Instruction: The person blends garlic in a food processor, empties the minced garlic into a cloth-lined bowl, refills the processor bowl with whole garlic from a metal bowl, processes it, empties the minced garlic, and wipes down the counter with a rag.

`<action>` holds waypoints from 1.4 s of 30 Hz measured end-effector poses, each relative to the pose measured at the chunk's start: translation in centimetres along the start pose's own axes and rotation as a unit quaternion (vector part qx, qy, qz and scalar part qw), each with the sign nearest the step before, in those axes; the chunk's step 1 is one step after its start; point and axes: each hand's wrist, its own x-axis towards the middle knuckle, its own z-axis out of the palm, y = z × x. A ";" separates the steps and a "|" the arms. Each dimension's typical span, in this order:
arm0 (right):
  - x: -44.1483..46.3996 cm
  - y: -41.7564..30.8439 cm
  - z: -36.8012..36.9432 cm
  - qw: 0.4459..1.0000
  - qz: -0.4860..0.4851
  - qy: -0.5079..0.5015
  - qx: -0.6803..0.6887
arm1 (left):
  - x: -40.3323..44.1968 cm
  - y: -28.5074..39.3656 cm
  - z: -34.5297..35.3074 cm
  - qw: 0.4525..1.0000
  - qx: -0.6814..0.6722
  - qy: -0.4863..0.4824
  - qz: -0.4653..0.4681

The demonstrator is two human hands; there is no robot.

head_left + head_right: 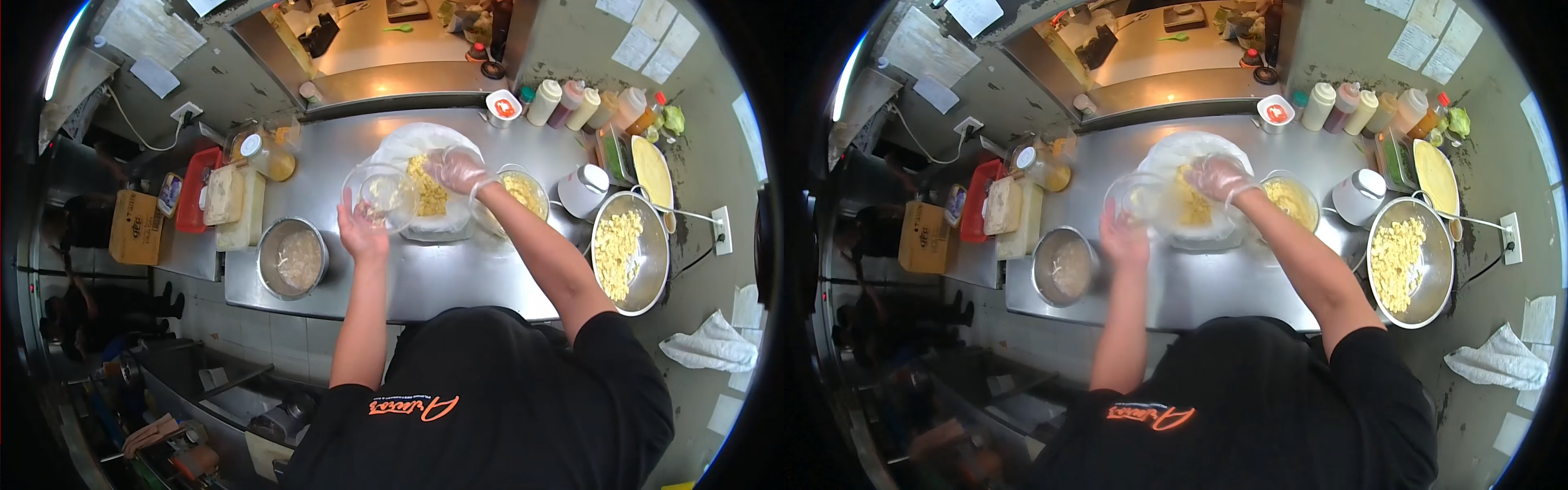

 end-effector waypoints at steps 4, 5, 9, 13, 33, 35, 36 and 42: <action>-1.4 -0.4 -3.9 0.997 -0.046 0.060 -0.013 | -4.0 1.0 -5.8 0.997 0.034 0.041 -0.050; -2.2 -0.6 -6.1 0.998 -0.021 0.064 0.001 | -5.1 0.9 -7.5 0.995 0.048 0.048 -0.070; -7.2 0.9 -11.6 0.983 0.106 -0.041 -0.147 | -6.4 -1.4 -12.0 0.982 0.121 0.044 -0.137; -9.5 3.2 -9.6 0.908 0.184 -0.199 -0.319 | -5.0 -3.8 -13.6 0.942 0.321 0.001 -0.097; -12.5 7.9 -2.6 0.937 0.226 -0.024 -0.264 | -9.0 -18.3 3.7 0.808 0.464 -0.208 -0.298; -13.8 6.4 -3.2 0.944 0.226 0.007 -0.239 | -9.2 -18.8 3.8 0.817 0.465 -0.195 -0.280; -13.8 6.8 -3.1 0.942 0.228 0.016 -0.247 | -9.5 -18.7 4.2 0.819 0.466 -0.187 -0.279; -13.5 6.9 -2.3 0.938 0.233 0.025 -0.256 | -9.9 -18.4 5.4 0.833 0.463 -0.129 -0.275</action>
